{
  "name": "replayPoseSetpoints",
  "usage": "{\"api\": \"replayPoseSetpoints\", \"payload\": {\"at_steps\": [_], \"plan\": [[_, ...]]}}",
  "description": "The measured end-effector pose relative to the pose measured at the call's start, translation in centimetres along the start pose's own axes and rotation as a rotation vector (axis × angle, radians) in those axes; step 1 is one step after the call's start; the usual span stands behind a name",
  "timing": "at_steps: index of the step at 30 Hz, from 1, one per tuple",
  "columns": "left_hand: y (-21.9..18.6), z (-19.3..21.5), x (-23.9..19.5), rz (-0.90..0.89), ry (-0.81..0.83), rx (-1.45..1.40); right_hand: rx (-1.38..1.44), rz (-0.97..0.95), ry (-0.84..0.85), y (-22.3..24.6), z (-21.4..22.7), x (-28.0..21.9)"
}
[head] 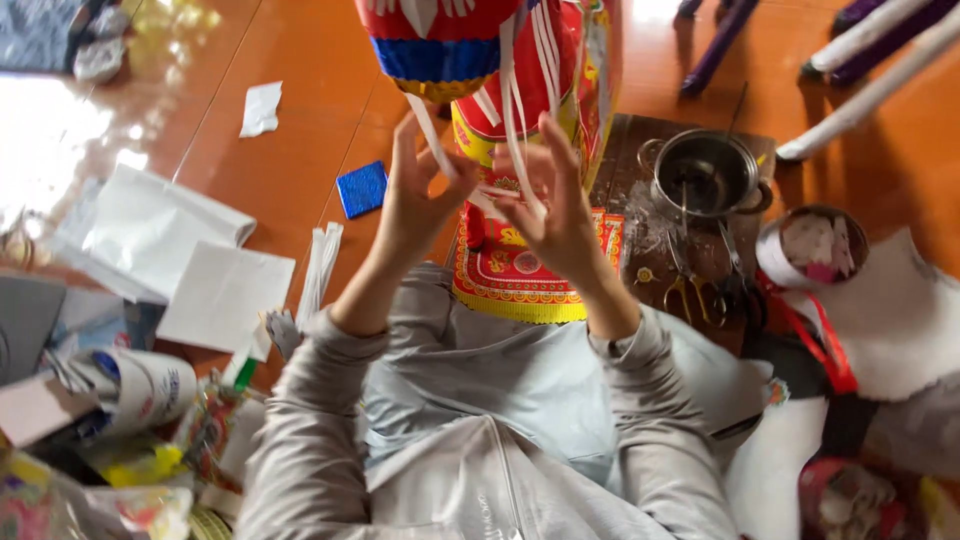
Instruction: Assemble and decorate paper-based ceremonial or votive objects using glue and scissors.
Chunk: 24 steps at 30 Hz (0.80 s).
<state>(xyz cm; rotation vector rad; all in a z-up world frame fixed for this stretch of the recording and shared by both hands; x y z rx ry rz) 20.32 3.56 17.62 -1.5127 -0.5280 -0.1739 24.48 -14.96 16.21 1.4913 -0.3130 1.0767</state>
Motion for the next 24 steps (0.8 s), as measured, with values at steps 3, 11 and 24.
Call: {"api": "replayPoseSetpoints", "payload": {"at_steps": [3, 11, 24], "plan": [[0.1, 1.6, -1.6, 0.129, 0.142, 0.347, -0.051, -0.037, 0.050, -1.6, 0.3, -3.3], [-17.9, -1.0, -2.5, -0.358, -0.254, 1.390, 0.281, -0.272, 0.228, -3.5, 4.2, -4.4], [-18.3, -8.9, 2.7, -0.700, -0.214, 1.144, 0.242, -0.412, 0.212, -4.5, 8.0, -4.9]]}}
Point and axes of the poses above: each hand's wrist, its own x-axis towards the middle knuckle, its own z-axis out of the back of the hand, y = z × x, the point moved 8 cm from there along x, towards the middle knuckle, and after that the axes turned 4 degrees about -x, right-handed, at the moved point
